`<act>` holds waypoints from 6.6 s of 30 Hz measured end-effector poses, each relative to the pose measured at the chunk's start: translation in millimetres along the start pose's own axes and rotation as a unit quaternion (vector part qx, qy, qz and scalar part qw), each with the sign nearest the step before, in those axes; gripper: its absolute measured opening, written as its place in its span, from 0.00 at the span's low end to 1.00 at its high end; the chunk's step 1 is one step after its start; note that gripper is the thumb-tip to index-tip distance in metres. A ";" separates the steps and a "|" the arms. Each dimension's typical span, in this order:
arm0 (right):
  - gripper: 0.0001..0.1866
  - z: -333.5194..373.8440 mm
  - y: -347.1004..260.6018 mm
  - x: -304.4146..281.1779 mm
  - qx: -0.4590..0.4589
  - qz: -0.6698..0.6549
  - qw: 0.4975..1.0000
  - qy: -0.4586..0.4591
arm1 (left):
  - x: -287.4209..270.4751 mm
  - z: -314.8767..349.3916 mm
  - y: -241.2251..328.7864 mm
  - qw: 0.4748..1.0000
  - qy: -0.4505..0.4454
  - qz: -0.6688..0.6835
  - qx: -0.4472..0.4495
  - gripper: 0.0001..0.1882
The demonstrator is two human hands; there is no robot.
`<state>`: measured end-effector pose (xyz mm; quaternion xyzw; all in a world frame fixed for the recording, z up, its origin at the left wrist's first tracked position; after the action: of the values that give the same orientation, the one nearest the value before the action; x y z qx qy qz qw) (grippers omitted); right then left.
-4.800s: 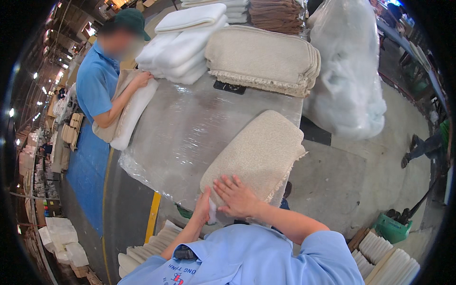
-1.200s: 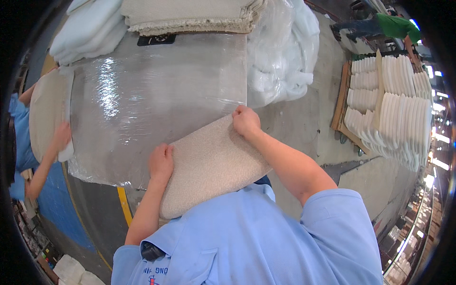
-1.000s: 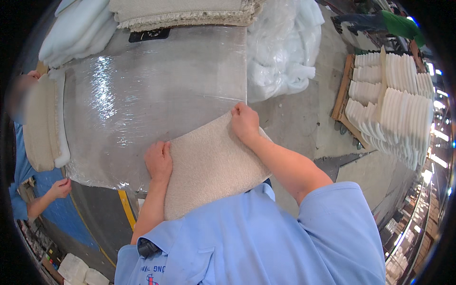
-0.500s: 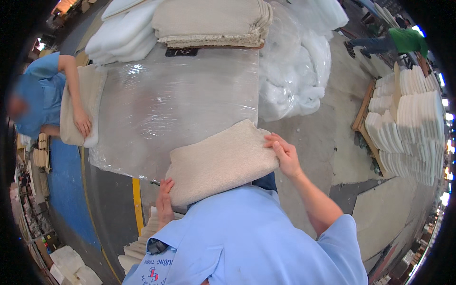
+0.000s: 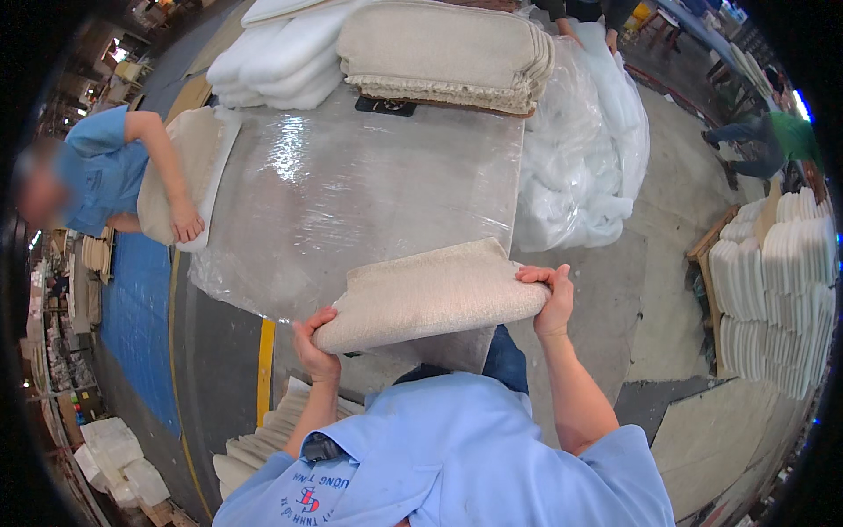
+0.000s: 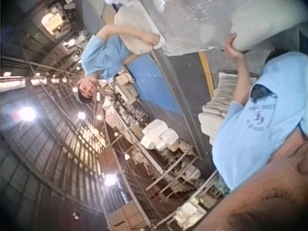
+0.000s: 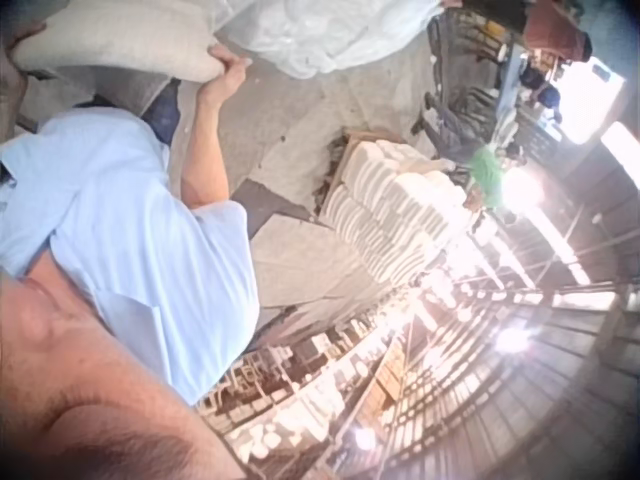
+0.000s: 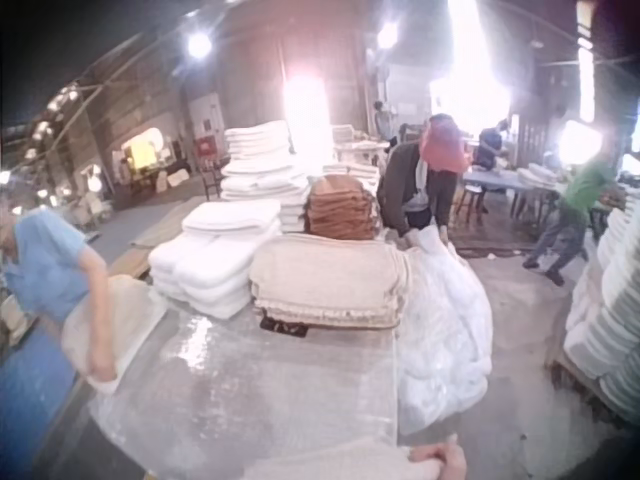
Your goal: The person inserts foam inserts into pillow covers and closes the openings by hand. The person repeatedly picks up a cover, inserts a foam piece, and tucks the edges to seal the pillow, then places the finished pillow aside.
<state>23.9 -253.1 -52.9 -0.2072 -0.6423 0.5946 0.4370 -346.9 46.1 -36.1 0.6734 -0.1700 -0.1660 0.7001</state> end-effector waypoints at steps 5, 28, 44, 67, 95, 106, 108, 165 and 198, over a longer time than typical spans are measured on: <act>0.41 -22.7 52.4 -10.8 0.117 -0.114 0.982 0.089 | 1.1 -20.9 -43.9 0.969 0.038 0.226 -0.086 0.38; 0.48 -62.4 42.8 195.9 -0.139 0.732 0.611 -0.269 | 43.3 -16.1 -57.4 0.987 0.015 -0.078 -0.142 0.30; 0.37 3.2 55.5 169.0 -0.304 0.814 0.399 -0.294 | 116.1 -55.4 3.0 0.766 -0.161 -0.614 0.100 0.36; 0.30 -2.4 24.1 112.6 -0.117 0.640 0.627 -0.429 | 99.9 17.1 -16.9 0.733 -0.229 -0.625 0.143 0.38; 0.26 -78.0 44.0 -54.3 0.011 -0.056 0.998 -0.006 | 42.0 45.1 -26.9 0.987 -0.074 -0.134 0.044 0.33; 0.46 -121.5 -39.3 33.3 0.191 0.369 0.804 -0.425 | 54.6 241.0 5.4 0.975 0.142 0.160 -0.055 0.39; 0.44 -97.9 -36.0 68.4 0.167 0.415 0.722 -0.528 | 72.8 297.2 -12.4 0.906 0.245 0.344 -0.022 0.41; 0.28 241.8 178.2 160.3 0.121 0.602 0.460 -0.642 | -209.5 541.4 48.7 0.850 0.524 0.029 0.031 0.24; 0.14 -287.9 -87.4 -110.3 0.168 0.294 0.905 -0.258 | 321.9 11.5 45.6 0.995 -0.026 0.007 -0.100 0.14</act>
<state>337.4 -190.1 -30.8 -0.1498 -0.5329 0.8280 0.0899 -66.5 -110.9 14.5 0.5940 -0.1754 -0.1945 0.7607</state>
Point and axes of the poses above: each hand's wrist, its own z-axis away from the middle knuckle, its own x-axis out of the palm, y = z × x, the point moved 7 cm from there along -z, towards the middle knuckle, and after that the axes turned 8 degrees about -y, right-handed, at the moved point
